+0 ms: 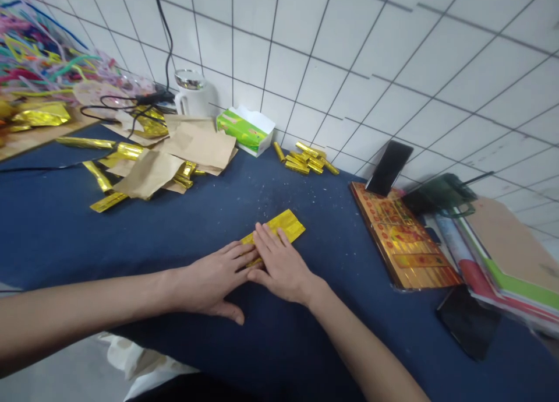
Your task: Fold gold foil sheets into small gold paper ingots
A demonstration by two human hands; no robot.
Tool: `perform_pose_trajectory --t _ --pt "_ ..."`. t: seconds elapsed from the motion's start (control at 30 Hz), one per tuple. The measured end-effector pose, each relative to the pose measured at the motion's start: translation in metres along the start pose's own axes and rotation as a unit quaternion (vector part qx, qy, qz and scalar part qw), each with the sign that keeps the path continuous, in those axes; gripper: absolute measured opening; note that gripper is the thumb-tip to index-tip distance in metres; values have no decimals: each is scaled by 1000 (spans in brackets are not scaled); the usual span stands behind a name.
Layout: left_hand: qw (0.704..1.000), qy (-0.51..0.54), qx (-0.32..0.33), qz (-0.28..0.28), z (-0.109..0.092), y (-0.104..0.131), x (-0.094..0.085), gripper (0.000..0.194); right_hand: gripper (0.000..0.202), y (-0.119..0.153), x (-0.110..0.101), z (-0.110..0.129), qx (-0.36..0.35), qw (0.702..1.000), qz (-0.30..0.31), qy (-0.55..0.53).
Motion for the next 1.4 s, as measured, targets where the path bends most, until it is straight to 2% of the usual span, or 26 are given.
perform_pose_trajectory --t 0.17,0.27,0.43,0.63,0.77,0.9,1.0,1.17,1.4 --pt "1000 0 2 5 1 1 5 86 66 4 3 -53 83 995 12 46" --pt "1000 3 2 8 2 2 6 83 65 4 3 -68 110 992 11 57" --pt "1000 18 8 21 3 6 8 86 69 3 4 -64 112 992 8 63" --pt "999 30 11 36 3 24 6 83 70 3 4 -64 111 991 5 74" --pt "998 57 6 18 3 25 -11 75 70 2 4 -63 110 991 4 78" --pt "997 68 8 -16 2 8 -28 80 69 2 2 -62 106 991 1 79" --pt "997 69 29 0 -1 -3 -22 84 68 2 4 -62 106 991 6 84" --pt "997 71 3 30 9 -2 1 89 67 2 6 -65 103 991 2 81" --pt "997 70 7 28 9 1 2 91 63 3 4 -64 103 992 8 69"
Point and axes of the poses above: each hand's wrist, its own y-axis away from the middle knuckle, its own x-axis out of the palm, z = x × y, the point moved 7 cm from there along -y, towards the middle knuckle, and after that the axes turned 5 degrees about -x, right-handed, at the moved point
